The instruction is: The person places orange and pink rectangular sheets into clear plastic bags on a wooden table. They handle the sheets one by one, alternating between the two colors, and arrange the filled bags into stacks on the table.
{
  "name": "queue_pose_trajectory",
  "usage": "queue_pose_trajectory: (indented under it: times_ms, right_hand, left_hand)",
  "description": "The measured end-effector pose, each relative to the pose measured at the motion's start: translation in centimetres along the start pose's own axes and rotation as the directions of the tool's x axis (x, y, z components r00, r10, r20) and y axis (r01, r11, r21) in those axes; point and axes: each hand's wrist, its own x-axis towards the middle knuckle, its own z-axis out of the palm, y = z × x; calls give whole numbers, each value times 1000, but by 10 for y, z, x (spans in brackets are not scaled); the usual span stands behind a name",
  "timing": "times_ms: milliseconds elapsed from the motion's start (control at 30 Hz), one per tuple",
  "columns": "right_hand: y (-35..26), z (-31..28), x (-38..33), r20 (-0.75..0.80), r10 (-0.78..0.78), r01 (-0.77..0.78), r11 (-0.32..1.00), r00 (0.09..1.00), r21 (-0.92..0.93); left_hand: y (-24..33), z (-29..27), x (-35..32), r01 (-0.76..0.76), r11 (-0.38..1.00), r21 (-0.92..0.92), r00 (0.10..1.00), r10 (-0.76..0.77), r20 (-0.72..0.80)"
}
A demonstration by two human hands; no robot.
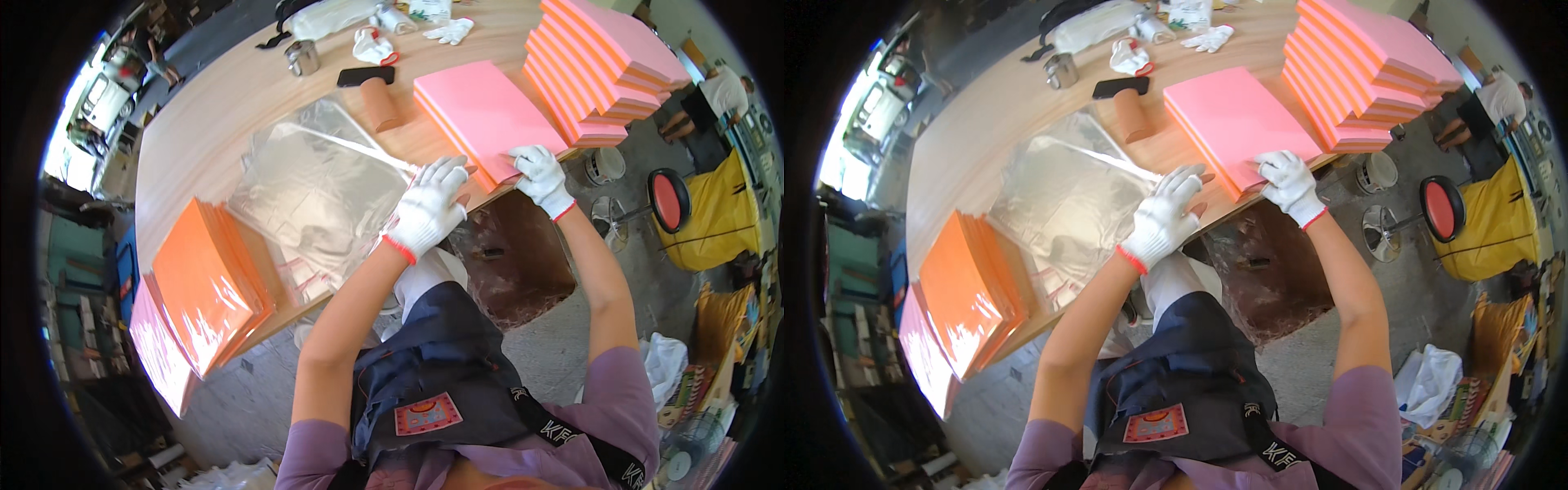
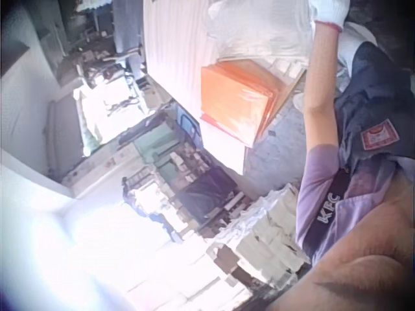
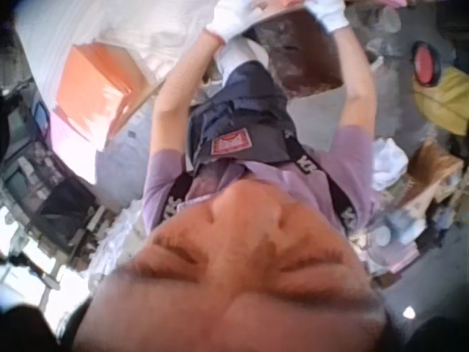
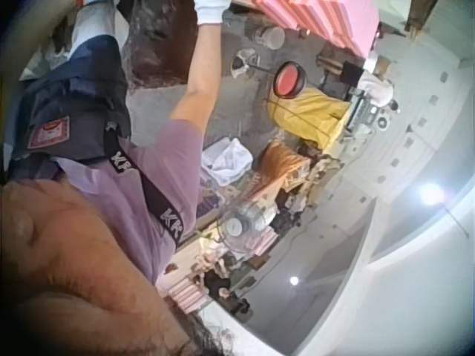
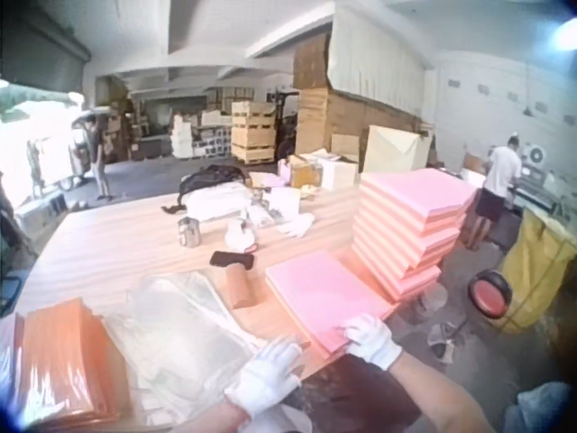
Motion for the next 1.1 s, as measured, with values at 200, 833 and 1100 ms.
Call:
queue_pose_trajectory:
  times_ms: [200, 833, 1100]
  right_hand:
    - [-4, 9, 4, -72, 78, -62, 978, 994, 201]
    - [-1, 5, -2, -108, 210, -169, 938, 972, 302]
    - [-1, 4, -1, -119, 211, -162, 931, 970, 328]
  left_hand:
    - [-44, 58, 67, -86, 984, 156, 979, 54, 199]
    - [-37, 60, 83, -8, 975, 223, 965, -51, 256]
    - [-37, 58, 82, -34, 973, 229, 967, -26, 254]
